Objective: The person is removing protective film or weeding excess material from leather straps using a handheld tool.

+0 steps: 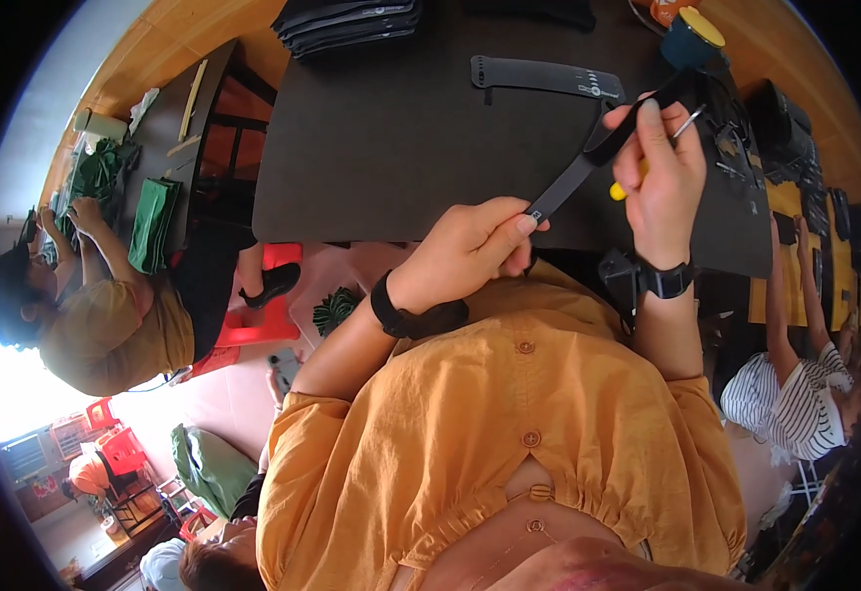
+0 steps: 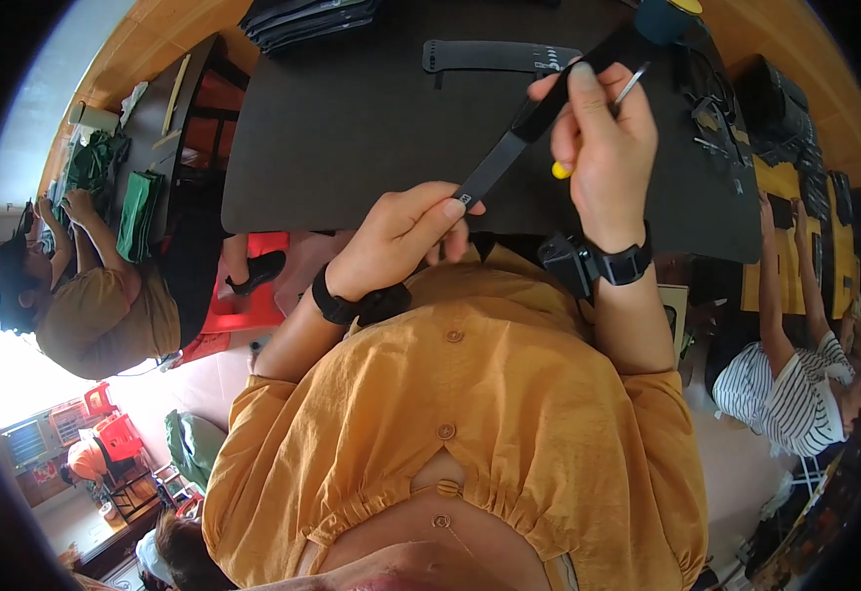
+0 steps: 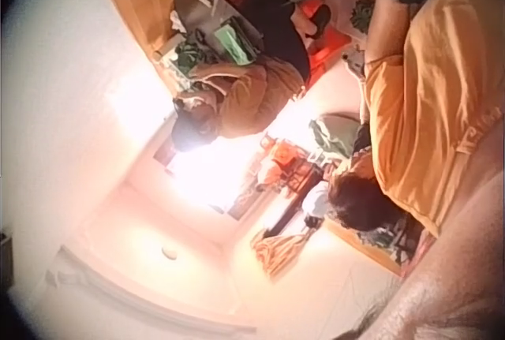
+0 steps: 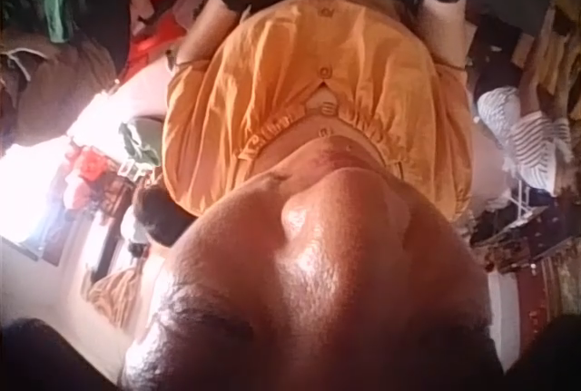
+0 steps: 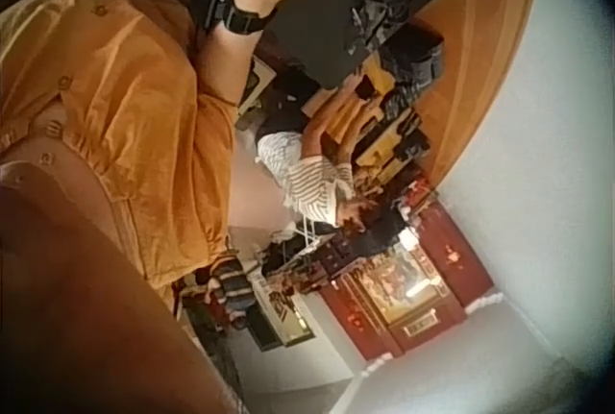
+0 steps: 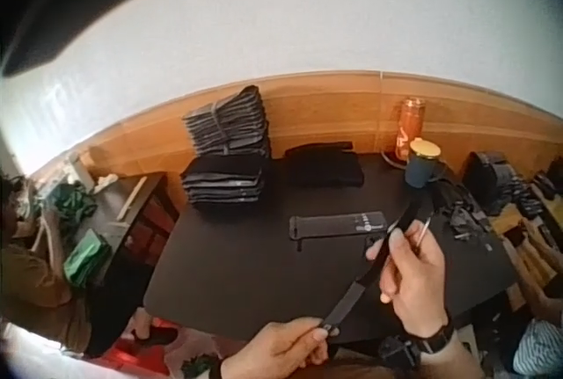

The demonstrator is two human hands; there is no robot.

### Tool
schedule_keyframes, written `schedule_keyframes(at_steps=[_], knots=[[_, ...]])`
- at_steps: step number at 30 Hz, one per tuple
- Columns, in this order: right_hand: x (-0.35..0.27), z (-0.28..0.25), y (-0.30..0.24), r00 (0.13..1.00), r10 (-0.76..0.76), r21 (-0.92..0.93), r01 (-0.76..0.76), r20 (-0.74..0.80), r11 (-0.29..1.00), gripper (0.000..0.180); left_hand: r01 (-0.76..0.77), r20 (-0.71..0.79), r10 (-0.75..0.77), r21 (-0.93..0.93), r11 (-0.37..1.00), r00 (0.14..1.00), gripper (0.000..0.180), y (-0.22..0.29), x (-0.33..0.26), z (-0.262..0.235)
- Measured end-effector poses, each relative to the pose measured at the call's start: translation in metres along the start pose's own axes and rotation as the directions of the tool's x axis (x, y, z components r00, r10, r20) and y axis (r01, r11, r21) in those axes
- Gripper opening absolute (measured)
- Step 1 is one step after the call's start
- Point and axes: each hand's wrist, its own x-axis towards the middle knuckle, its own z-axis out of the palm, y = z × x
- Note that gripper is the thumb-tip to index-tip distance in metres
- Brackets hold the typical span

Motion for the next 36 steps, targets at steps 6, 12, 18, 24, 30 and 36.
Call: schedule_keyframes(at_steps=[6, 12, 18, 24, 30, 36], knots=[[-0.028, 0.021, -0.001, 0.950, 0.204, -0.087, -0.188, 0.236, 0.978, 0.018, -0.140, -0.166, 0.125, -0.082, 0.987, 0.978, 0.021, -0.007, 0.027, 0.015], [-0.032, 0.018, 0.009, 0.925, 0.091, -0.192, -0.020, 0.368, 0.981, 0.022, -0.084, -0.305, 0.011, -0.230, 0.970, 0.952, 0.021, 0.001, 0.031, 0.012], [-0.040, 0.020, 0.022, 0.975, 0.112, -0.208, -0.072, 0.190, 0.976, 0.014, 0.009, -0.297, 0.000, 0.029, 1.000, 0.955, 0.016, 0.006, 0.028, 0.013], [-0.004, -0.014, 0.007, 0.987, 0.148, 0.256, -0.130, -0.053, 0.958, 0.016, -0.155, -0.196, 0.287, 0.504, 0.850, 0.938, 0.017, -0.006, 0.023, 0.008], [0.006, -0.036, -0.008, 0.982, 0.069, 0.307, -0.012, -0.176, 0.952, 0.014, -0.110, -0.106, 0.171, 0.427, 0.898, 0.980, 0.018, 0.013, 0.015, 0.004], [0.032, -0.122, -0.041, 0.965, -0.110, 0.368, 0.195, -0.238, 0.909, 0.018, 0.077, -0.198, -0.072, 0.017, 0.997, 0.977, 0.021, 0.008, 0.007, -0.024]])
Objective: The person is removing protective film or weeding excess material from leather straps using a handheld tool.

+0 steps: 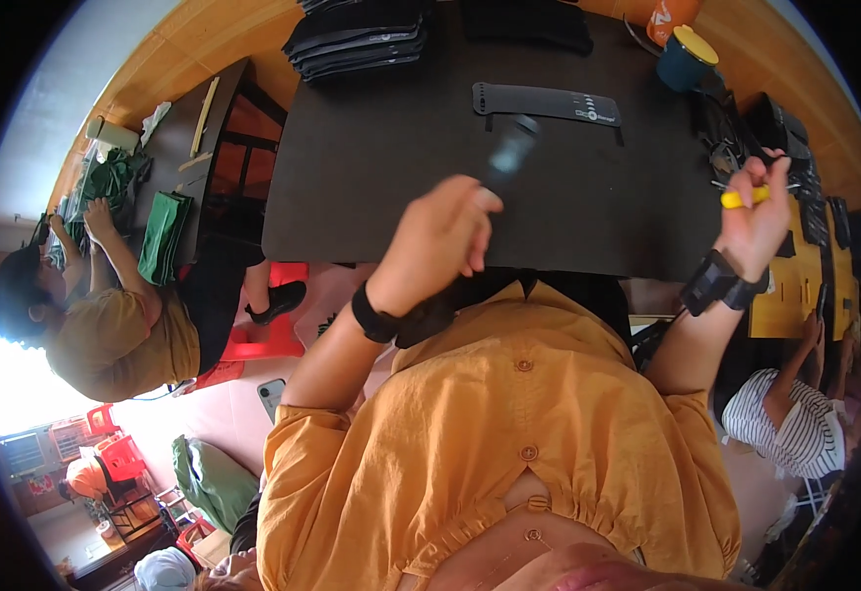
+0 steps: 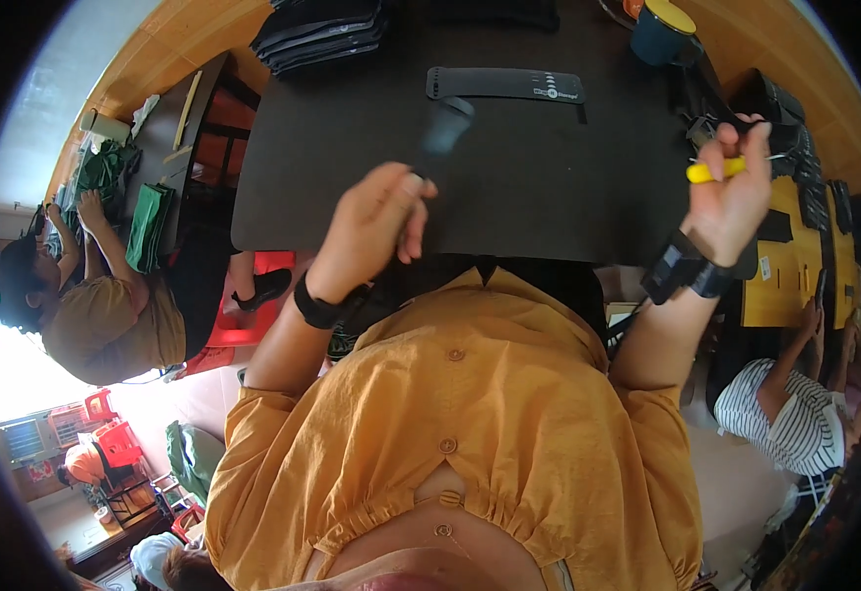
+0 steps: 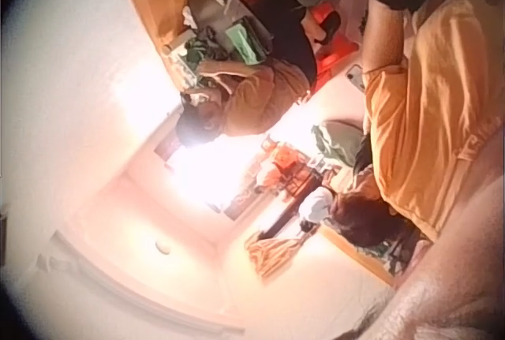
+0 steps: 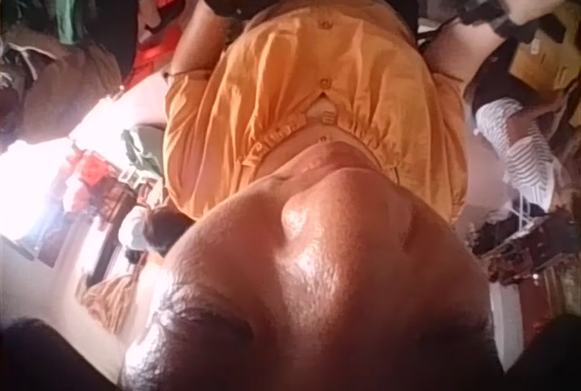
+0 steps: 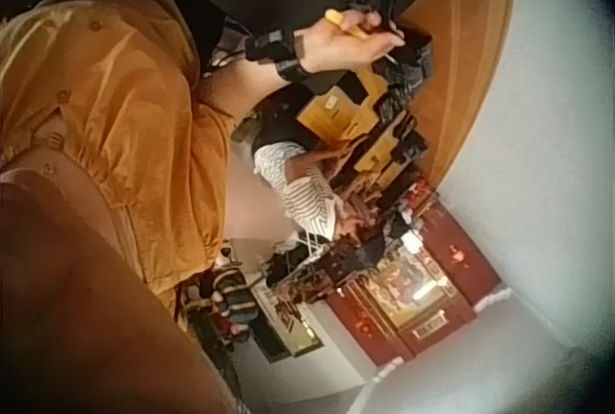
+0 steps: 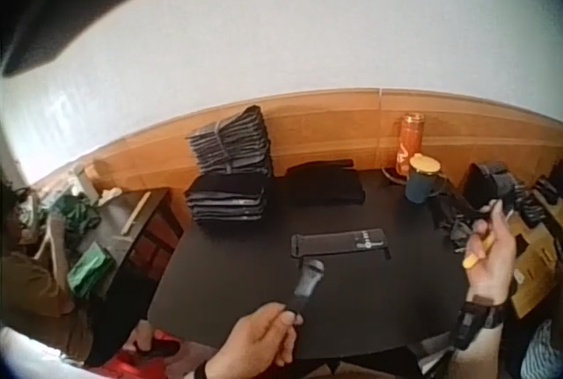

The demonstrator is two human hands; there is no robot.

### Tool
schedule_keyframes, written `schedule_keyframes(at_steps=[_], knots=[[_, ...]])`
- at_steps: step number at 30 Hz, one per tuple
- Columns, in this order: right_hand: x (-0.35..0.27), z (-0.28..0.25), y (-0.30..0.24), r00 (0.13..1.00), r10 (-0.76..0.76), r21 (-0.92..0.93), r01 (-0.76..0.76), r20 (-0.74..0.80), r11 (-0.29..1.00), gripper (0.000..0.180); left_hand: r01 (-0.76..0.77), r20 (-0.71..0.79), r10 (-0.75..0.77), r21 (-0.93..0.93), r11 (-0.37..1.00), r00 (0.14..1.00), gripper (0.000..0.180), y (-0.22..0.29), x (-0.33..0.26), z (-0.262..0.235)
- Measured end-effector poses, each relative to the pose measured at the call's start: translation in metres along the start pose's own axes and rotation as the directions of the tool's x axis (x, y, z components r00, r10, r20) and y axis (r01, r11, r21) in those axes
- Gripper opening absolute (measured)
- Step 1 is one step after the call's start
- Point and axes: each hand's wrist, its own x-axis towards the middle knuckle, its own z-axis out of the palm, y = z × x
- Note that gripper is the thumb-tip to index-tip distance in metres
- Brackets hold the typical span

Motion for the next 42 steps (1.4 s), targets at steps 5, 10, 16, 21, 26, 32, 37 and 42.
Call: schedule_keyframes(at_steps=[5, 10, 16, 21, 26, 32, 37, 42], knots=[[-0.027, 0.033, 0.012, 0.999, 0.039, -0.285, -0.028, 0.034, 0.958, 0.020, -0.089, -0.270, 0.002, -0.308, 0.947, 0.963, 0.034, -0.027, 0.016, -0.033], [-0.059, 0.050, 0.028, 0.965, 0.206, -0.382, -0.132, 0.161, 0.915, 0.020, -0.026, -0.459, 0.223, 0.398, 0.917, 0.860, 0.042, -0.030, 0.011, -0.043], [-0.089, 0.073, 0.052, 0.692, 0.561, -0.405, -0.401, 0.453, 0.822, 0.014, -0.507, 0.120, 0.502, 0.371, 0.778, 0.857, 0.037, 0.008, 0.004, -0.013], [-0.085, 0.073, 0.054, 0.514, 0.633, -0.435, -0.462, 0.579, 0.773, 0.019, -0.460, 0.326, 0.353, 0.363, 0.810, 0.877, 0.024, 0.024, 0.014, -0.007], [-0.067, 0.049, 0.050, 0.483, 0.631, -0.392, -0.508, 0.607, 0.767, 0.024, -0.116, 0.202, 0.045, 0.357, 0.927, 0.978, 0.022, 0.037, 0.020, -0.015], [-0.048, 0.054, 0.028, 0.491, 0.837, -0.751, -0.452, 0.241, 0.481, 0.015, 0.065, 0.200, -0.127, 0.291, 0.954, 0.972, 0.019, 0.045, 0.039, -0.022], [-0.027, 0.057, 0.028, 0.523, 0.848, -0.759, -0.516, 0.088, 0.397, 0.014, 0.095, 0.210, -0.112, 0.089, 0.991, 0.971, 0.021, 0.036, 0.058, -0.034], [0.003, 0.040, 0.041, 0.516, 0.856, -0.890, -0.397, -0.013, 0.226, 0.020, 0.203, 0.077, -0.250, 0.384, 0.901, 0.965, 0.021, 0.040, 0.088, -0.046]])
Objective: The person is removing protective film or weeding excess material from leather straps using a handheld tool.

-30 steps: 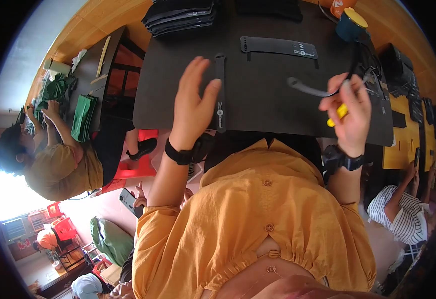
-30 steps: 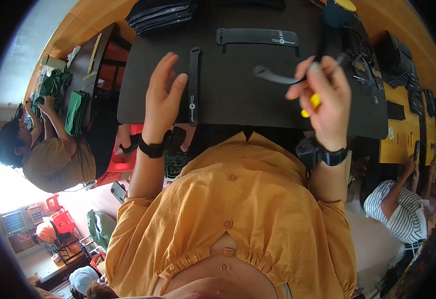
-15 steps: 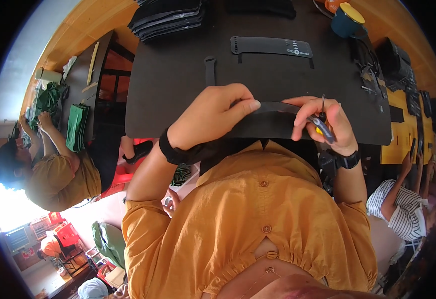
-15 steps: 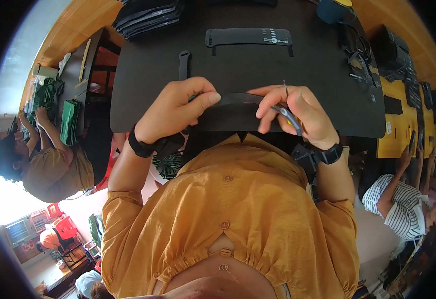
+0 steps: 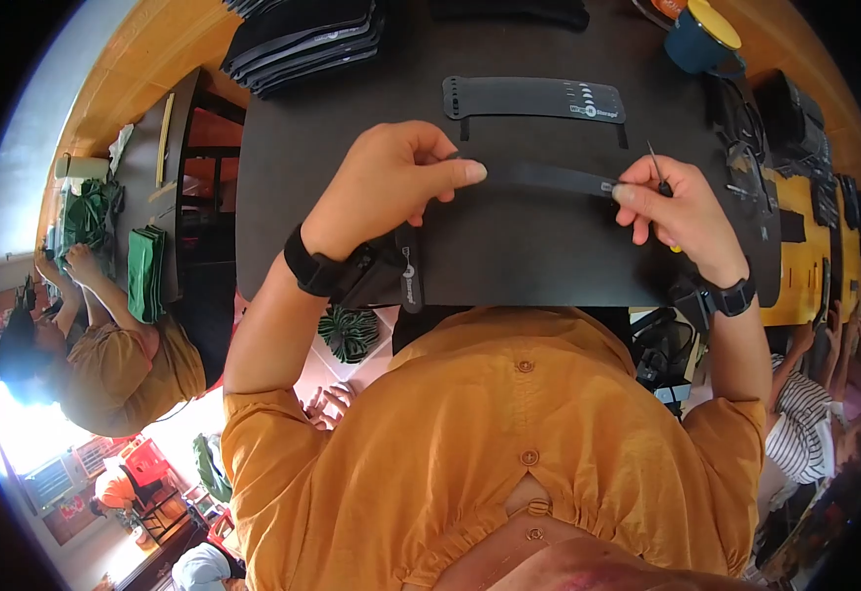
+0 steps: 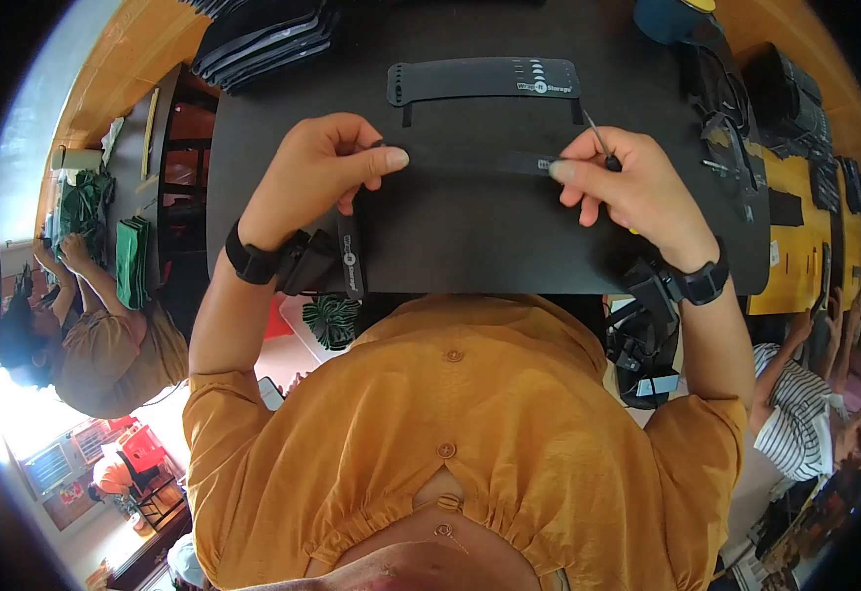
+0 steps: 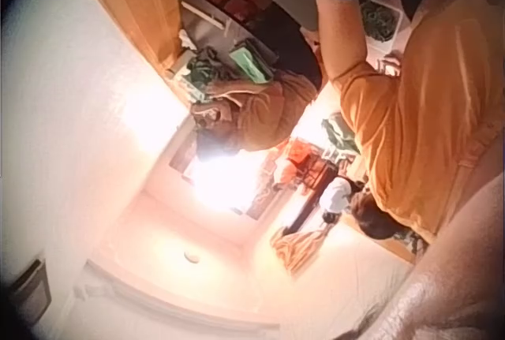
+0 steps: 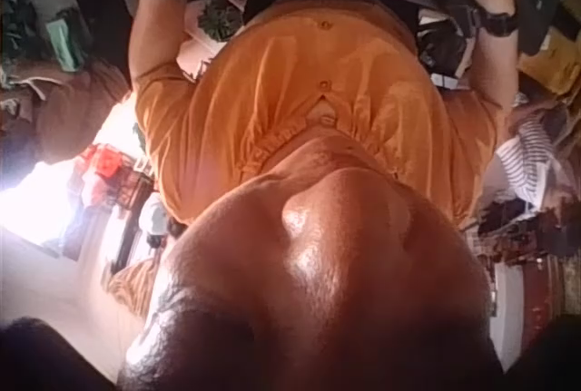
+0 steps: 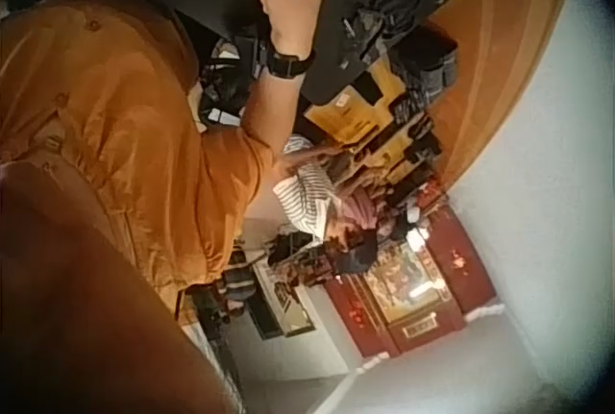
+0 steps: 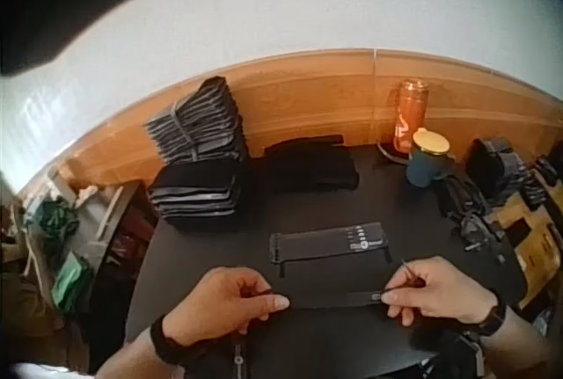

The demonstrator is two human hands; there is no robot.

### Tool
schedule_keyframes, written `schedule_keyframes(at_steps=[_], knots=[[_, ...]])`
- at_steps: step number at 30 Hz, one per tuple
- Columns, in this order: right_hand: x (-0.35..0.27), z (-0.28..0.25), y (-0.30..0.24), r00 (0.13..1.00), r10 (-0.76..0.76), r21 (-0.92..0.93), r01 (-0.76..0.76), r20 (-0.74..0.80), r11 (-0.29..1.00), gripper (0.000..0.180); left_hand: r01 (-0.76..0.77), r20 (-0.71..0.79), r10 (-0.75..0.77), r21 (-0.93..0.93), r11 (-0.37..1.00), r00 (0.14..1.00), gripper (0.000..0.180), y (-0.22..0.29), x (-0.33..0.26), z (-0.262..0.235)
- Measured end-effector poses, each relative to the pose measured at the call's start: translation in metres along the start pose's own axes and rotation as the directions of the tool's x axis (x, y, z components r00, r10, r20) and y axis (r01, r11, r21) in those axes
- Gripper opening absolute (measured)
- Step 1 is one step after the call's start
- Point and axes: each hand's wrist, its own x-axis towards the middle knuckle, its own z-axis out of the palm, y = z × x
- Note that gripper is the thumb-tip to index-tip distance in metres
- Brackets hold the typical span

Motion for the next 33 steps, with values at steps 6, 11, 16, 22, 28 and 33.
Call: schedule_keyframes(at_steps=[6, 11, 16, 22, 28, 33], knots=[[0.031, -0.022, 0.002, 0.994, 0.009, -0.101, -0.020, -0.109, 0.995, 0.017, -0.005, -0.083, 0.001, -0.055, 0.998, 0.997, 0.025, -0.008, 0.031, -0.011], [0.054, -0.039, 0.008, 0.986, -0.042, -0.202, 0.008, -0.164, 0.979, 0.019, -0.088, -0.146, 0.115, 0.177, 0.980, 0.983, 0.027, -0.020, 0.059, -0.019], [0.062, -0.040, 0.009, 0.981, -0.014, -0.219, -0.029, -0.195, 0.975, 0.019, -0.074, -0.166, 0.101, 0.164, 0.984, 0.981, 0.027, -0.027, 0.069, -0.016], [0.064, -0.041, 0.010, 0.979, 0.025, -0.154, -0.057, -0.204, 0.986, 0.019, 0.011, -0.182, 0.008, 0.101, 0.995, 0.983, 0.029, -0.030, 0.071, -0.013], [0.065, -0.040, 0.009, 0.974, 0.043, -0.145, -0.077, -0.222, 0.986, 0.022, 0.028, -0.193, -0.002, 0.130, 0.991, 0.981, 0.032, -0.029, 0.074, -0.011], [0.067, -0.038, 0.005, 0.963, 0.070, -0.200, -0.124, -0.260, 0.972, 0.024, 0.064, -0.194, -0.041, 0.119, 0.991, 0.980, 0.032, -0.024, 0.073, -0.012]])
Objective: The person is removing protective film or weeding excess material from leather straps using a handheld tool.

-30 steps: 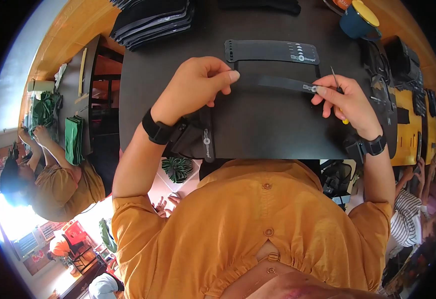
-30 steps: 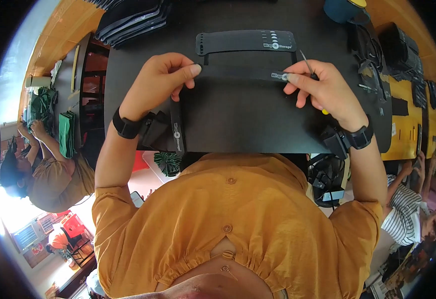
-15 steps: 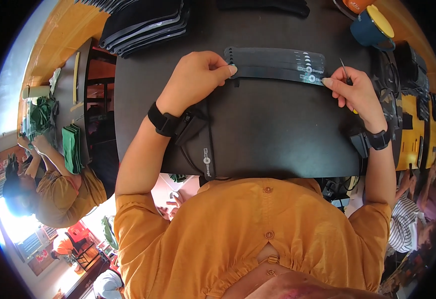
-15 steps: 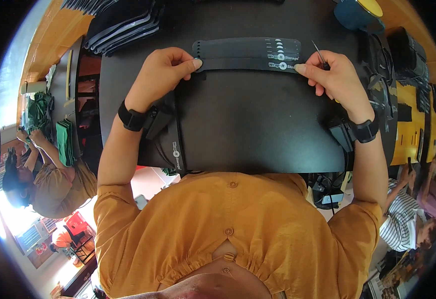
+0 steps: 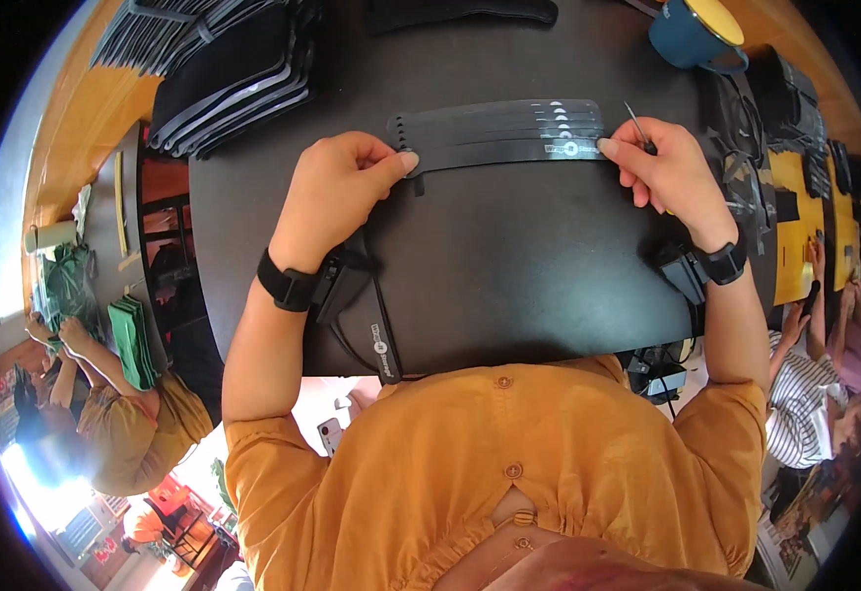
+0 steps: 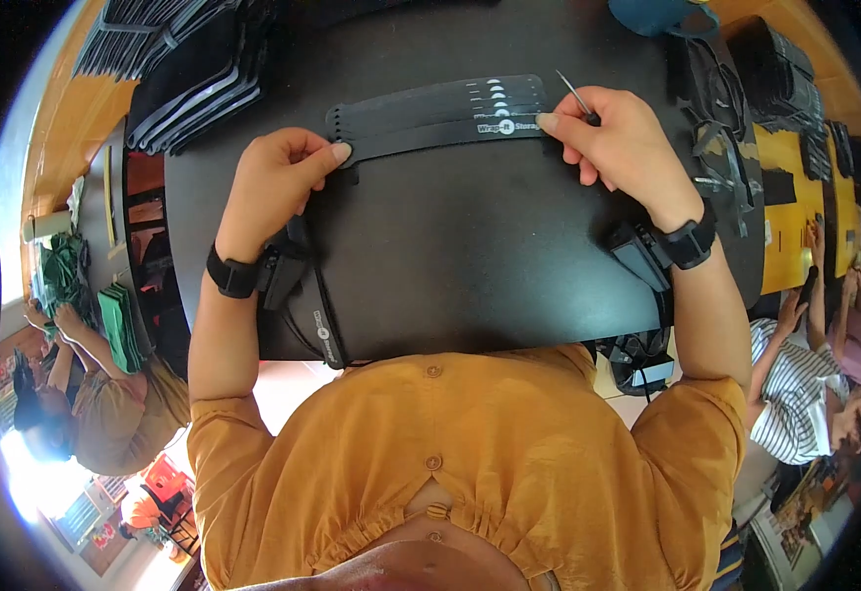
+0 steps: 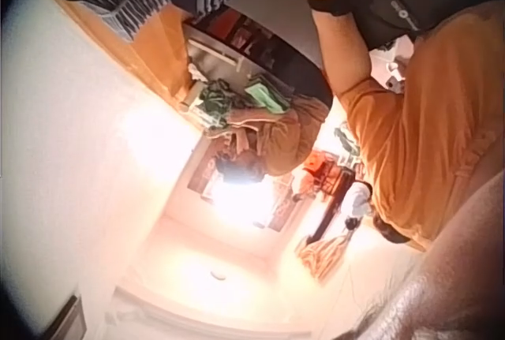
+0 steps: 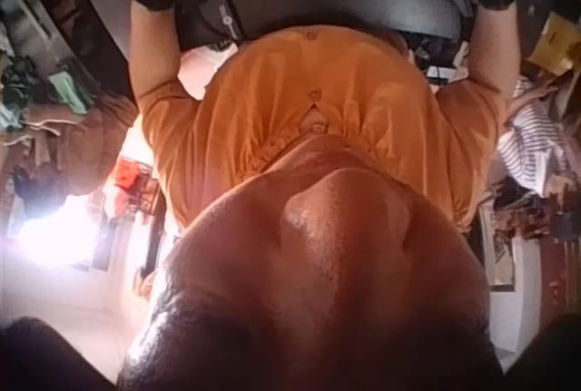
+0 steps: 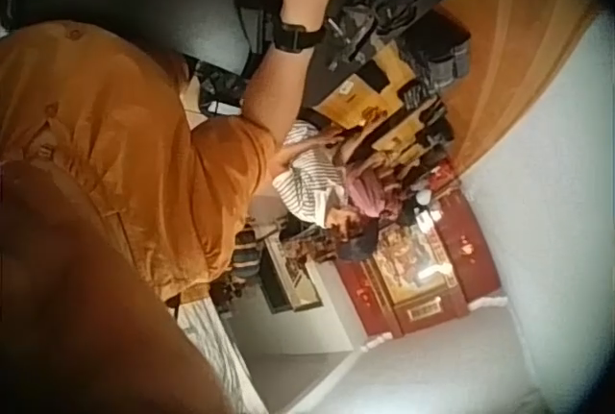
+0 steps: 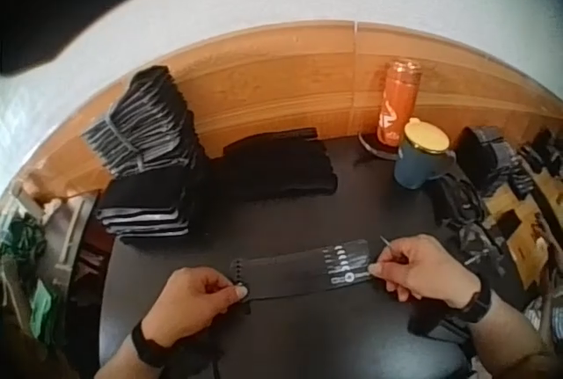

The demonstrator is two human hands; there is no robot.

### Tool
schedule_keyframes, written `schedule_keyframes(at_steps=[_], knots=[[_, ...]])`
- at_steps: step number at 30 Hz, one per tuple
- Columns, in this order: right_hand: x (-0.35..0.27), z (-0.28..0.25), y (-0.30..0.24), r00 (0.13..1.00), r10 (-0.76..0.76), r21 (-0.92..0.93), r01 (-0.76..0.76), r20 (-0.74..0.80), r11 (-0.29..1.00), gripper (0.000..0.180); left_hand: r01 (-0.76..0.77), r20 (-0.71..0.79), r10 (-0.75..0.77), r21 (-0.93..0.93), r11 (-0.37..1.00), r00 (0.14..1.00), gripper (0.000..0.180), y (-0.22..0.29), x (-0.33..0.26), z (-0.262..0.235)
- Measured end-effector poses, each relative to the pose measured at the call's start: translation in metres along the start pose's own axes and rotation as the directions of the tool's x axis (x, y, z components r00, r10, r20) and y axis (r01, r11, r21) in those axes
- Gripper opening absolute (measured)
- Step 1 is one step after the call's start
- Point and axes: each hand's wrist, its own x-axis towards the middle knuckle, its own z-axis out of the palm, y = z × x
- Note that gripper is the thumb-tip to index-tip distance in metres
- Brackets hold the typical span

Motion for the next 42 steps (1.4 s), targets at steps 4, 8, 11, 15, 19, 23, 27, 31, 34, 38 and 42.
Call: schedule_keyframes(at_steps=[4, 8, 11, 15, 19, 23, 27, 31, 34, 38, 42], knots=[[-0.002, 0.000, -0.004, 1.000, 0.004, -0.077, -0.007, -0.031, 0.997, 0.024, 0.048, 0.012, -0.048, -0.015, 0.999, 0.999, 0.030, 0.003, -0.001, 0.001], [0.001, 0.002, -0.001, 1.000, 0.008, -0.071, -0.009, -0.022, 0.997, 0.025, 0.044, 0.009, -0.044, -0.004, 0.999, 0.999, 0.030, 0.000, 0.000, 0.002], [-0.002, 0.003, -0.003, 1.000, 0.014, -0.076, -0.016, -0.028, 0.997, 0.025, 0.023, -0.005, -0.023, 0.011, 1.000, 1.000, 0.030, -0.002, -0.002, 0.002], [-0.003, 0.005, -0.007, 0.999, 0.015, -0.085, -0.019, -0.047, 0.996, 0.026, 0.022, -0.010, -0.022, 0.018, 1.000, 1.000, 0.030, -0.001, -0.002, 0.001], [-0.002, 0.005, -0.009, 0.998, 0.024, -0.100, -0.030, -0.055, 0.994, 0.027, 0.006, -0.013, -0.006, 0.010, 1.000, 1.000, 0.029, -0.002, -0.001, 0.001], [-0.001, 0.006, -0.010, 0.997, 0.039, -0.097, -0.045, -0.059, 0.994, 0.027, -0.012, -0.017, 0.012, 0.005, 1.000, 1.000, 0.029, -0.004, 0.000, 0.003], [-0.002, 0.005, -0.009, 0.996, 0.052, -0.088, -0.058, -0.067, 0.994, 0.027, -0.046, -0.036, 0.046, 0.011, 0.999, 0.998, 0.030, -0.007, 0.002, 0.005], [-0.001, 0.005, -0.008, 0.997, 0.055, -0.087, -0.060, -0.056, 0.994, 0.027, -0.073, -0.049, 0.076, 0.056, 0.996, 0.996, 0.031, -0.004, 0.001, 0.006], [-0.001, 0.005, -0.008, 0.994, 0.073, -0.105, -0.082, -0.085, 0.991, 0.027, -0.099, -0.051, 0.102, 0.063, 0.993, 0.993, 0.031, -0.006, 0.001, 0.006], [-0.002, 0.006, -0.011, 0.995, 0.058, -0.094, -0.065, -0.075, 0.993, 0.027, -0.056, -0.030, 0.057, 0.043, 0.997, 0.998, 0.030, -0.005, 0.000, 0.004], [0.000, 0.006, -0.008, 0.998, 0.027, -0.098, -0.034, -0.064, 0.995, 0.028, -0.038, -0.040, 0.041, 0.072, 0.997, 0.998, 0.031, 0.001, -0.001, 0.002]])
